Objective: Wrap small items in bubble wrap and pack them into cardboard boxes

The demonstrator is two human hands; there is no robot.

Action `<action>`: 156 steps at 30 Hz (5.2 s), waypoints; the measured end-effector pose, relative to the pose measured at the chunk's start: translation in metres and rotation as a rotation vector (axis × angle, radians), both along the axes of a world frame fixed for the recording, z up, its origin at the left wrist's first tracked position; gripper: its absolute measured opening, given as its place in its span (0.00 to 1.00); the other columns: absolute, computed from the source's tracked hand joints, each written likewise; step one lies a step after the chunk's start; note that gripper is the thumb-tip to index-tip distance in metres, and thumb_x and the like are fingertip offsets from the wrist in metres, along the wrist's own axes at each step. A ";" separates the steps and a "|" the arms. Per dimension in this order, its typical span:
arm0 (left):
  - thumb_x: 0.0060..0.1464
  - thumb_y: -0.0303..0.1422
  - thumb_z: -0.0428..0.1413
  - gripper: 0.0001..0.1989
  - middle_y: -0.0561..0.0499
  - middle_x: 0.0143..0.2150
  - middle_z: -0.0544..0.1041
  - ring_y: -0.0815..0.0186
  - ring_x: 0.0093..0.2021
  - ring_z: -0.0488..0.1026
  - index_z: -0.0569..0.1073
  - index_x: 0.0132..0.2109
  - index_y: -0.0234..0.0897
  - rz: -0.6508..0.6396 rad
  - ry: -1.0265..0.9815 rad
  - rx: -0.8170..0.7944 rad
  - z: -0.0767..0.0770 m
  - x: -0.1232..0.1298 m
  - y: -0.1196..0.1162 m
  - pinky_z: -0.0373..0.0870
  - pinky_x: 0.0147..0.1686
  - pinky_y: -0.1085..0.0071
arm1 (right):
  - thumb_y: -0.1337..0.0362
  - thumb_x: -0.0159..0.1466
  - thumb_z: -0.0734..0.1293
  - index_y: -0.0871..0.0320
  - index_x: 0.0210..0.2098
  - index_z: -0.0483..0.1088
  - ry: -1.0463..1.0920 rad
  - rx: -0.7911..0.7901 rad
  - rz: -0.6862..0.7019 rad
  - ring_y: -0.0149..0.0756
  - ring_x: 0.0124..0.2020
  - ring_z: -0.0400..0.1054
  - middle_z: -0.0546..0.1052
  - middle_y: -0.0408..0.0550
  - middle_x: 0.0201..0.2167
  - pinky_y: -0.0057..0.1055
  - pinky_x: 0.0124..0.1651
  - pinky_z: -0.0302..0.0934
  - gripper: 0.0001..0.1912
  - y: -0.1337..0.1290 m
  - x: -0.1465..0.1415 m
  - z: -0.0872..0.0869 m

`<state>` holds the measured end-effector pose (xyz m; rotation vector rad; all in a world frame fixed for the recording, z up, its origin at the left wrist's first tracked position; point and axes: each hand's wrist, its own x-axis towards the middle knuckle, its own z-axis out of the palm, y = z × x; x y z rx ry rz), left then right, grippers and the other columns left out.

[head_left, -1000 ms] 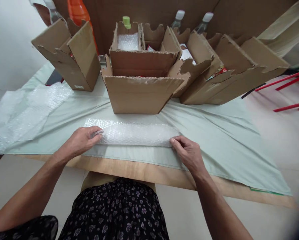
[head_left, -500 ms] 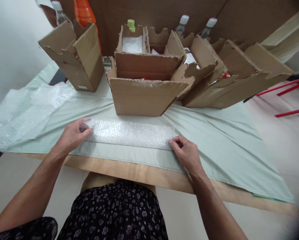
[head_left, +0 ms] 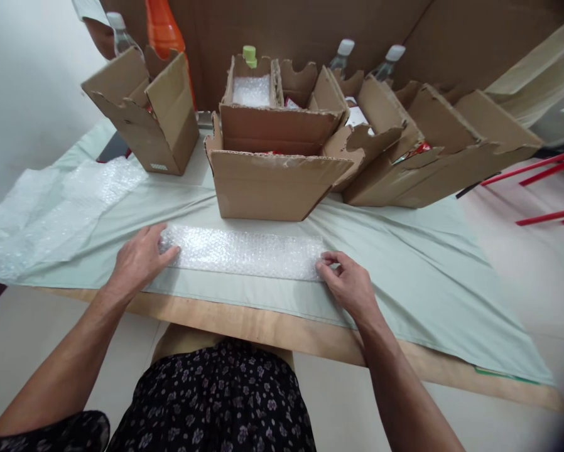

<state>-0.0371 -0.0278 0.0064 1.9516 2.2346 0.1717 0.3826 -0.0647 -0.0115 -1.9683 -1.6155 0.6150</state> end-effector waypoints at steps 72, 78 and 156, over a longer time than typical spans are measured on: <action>0.36 0.42 0.65 0.15 0.54 0.29 0.75 0.65 0.31 0.68 0.75 0.32 0.39 0.241 -1.015 0.125 -0.010 -0.034 0.001 0.65 0.33 0.69 | 0.52 0.55 0.75 0.55 0.32 0.74 0.658 0.013 0.089 0.34 0.29 0.62 0.71 0.42 0.27 0.31 0.33 0.59 0.14 -0.005 -0.013 0.010; 0.35 0.42 0.64 0.15 0.54 0.26 0.72 0.66 0.28 0.65 0.74 0.30 0.40 0.273 -1.024 0.112 -0.002 -0.032 0.002 0.63 0.31 0.68 | 0.49 0.56 0.75 0.55 0.32 0.73 0.656 -0.038 0.108 0.32 0.27 0.60 0.70 0.42 0.26 0.29 0.30 0.57 0.17 -0.006 -0.016 0.011; 0.68 0.30 0.50 0.27 0.41 0.55 0.78 0.54 0.54 0.75 0.60 0.71 0.42 -0.271 -0.285 0.522 -0.047 0.052 -0.061 0.76 0.52 0.58 | 0.67 0.63 0.66 0.57 0.60 0.69 -0.011 0.356 1.003 0.56 0.66 0.62 0.71 0.62 0.65 0.55 0.62 0.59 0.25 0.043 -0.159 -0.020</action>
